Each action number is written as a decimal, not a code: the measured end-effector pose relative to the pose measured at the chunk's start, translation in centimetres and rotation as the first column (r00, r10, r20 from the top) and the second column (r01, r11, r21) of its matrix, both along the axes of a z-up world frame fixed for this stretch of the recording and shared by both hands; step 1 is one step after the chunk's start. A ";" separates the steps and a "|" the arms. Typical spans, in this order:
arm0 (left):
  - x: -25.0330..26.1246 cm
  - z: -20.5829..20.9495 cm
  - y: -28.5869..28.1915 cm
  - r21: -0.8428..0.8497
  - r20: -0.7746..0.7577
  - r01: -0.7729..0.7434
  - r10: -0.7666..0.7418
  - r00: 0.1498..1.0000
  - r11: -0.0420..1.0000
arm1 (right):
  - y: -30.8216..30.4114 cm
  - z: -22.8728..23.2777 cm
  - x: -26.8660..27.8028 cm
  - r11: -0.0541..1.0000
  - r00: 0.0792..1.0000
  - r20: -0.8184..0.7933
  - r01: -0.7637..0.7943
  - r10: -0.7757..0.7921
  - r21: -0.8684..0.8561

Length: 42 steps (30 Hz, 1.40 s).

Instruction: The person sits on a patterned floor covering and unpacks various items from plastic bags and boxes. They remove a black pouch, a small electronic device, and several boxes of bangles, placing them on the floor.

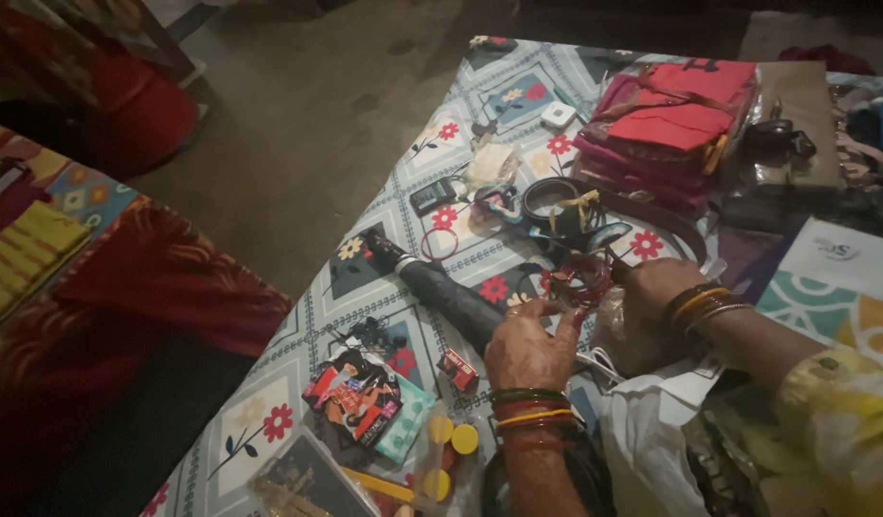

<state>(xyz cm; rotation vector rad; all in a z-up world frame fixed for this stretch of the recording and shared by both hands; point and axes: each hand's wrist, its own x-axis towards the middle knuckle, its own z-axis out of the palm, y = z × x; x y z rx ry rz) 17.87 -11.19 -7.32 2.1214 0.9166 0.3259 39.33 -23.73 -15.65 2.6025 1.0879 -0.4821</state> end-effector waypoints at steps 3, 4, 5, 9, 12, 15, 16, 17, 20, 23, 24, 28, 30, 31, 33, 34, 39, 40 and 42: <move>0.2 -0.7 0.0 -0.020 0.028 0.012 -0.011 1.000 1.000 | 0.5 0.0 -1.2 0.991 0.992 -0.001 -0.129 0.129 0.043; 0.2 -1.0 0.0 -0.008 0.034 0.020 -0.019 0.999 1.000 | 0.7 -0.3 -1.5 0.971 0.980 0.002 -0.195 0.197 0.139; 0.2 -1.3 0.1 0.002 0.040 0.032 -0.032 0.999 0.999 | 0.5 -0.3 -1.7 0.939 0.966 0.011 -0.253 0.258 0.231; 0.2 -2.7 0.1 0.048 0.209 0.045 -0.055 0.976 0.998 | -0.7 2.3 -2.8 0.792 0.818 -0.331 -0.226 0.470 0.568; 0.8 -3.1 0.3 0.004 0.194 0.054 -0.054 0.979 0.999 | -2.7 6.7 -4.0 0.842 0.852 -0.401 -0.082 0.337 0.534; 1.4 -3.2 -0.2 0.009 0.387 0.143 -0.135 0.912 0.990 | -6.7 11.2 -5.7 0.869 0.858 -0.487 0.108 0.164 0.484; 1.7 -3.2 -0.5 -0.007 0.393 0.178 -0.162 0.905 0.984 | -8.5 12.6 -6.4 0.887 0.868 -0.490 0.159 0.085 0.434; 1.9 -3.0 -1.0 -0.022 0.396 0.217 -0.191 0.898 0.976 | -10.4 13.6 -7.2 0.897 0.871 -0.491 0.214 0.003 0.386; 2.2 -2.1 -3.6 0.075 0.490 0.329 -0.322 0.810 0.941 | -16.6 15.4 -9.3 0.854 0.832 -0.506 0.419 -0.226 0.307; 1.5 -0.4 -7.2 0.109 0.486 0.454 -0.446 0.752 0.884 | -23.9 15.1 -10.8 0.797 0.790 -0.465 0.550 -0.399 0.250; 1.0 0.3 -8.5 0.099 0.464 0.499 -0.484 0.742 0.861 | -26.0 14.4 -10.8 0.826 0.834 -0.406 0.498 -0.372 0.266; -1.5 2.3 -13.8 0.108 0.318 0.677 -0.671 0.670 0.728 | -33.3 10.4 -12.1 0.863 0.861 -0.350 0.457 -0.369 0.215; -3.6 2.3 -16.5 0.109 0.270 0.731 -0.728 0.631 0.674 | -36.0 8.7 -13.6 0.869 0.927 -0.263 0.350 -0.267 0.350; -4.3 2.2 -17.3 0.114 0.248 0.767 -0.765 0.594 0.632 | -37.1 8.5 -14.1 0.862 0.954 -0.203 0.287 -0.219 0.419; -5.9 1.8 -18.4 0.120 0.207 0.827 -0.829 0.520 0.549 | -38.6 8.7 -15.8 0.790 0.860 -0.319 0.498 -0.397 0.359; -6.5 1.4 -19.1 0.080 0.162 0.825 -0.823 0.544 0.560 | -38.9 9.1 -16.8 0.742 0.798 -0.370 0.590 -0.476 0.319; -8.0 0.9 -20.0 0.538 0.331 0.634 -0.831 0.448 0.556 | -36.6 10.3 -20.8 0.674 0.851 -0.450 0.501 -0.270 0.543; -8.2 0.8 -20.4 0.476 0.283 0.684 -0.833 0.475 0.552 | -35.8 10.4 -21.4 0.649 0.872 -0.444 0.462 -0.206 0.605; -8.5 0.8 -21.0 0.343 0.182 0.763 -0.836 0.518 0.548 | -33.2 10.4 -22.3 0.669 0.915 -0.377 0.373 -0.147 0.644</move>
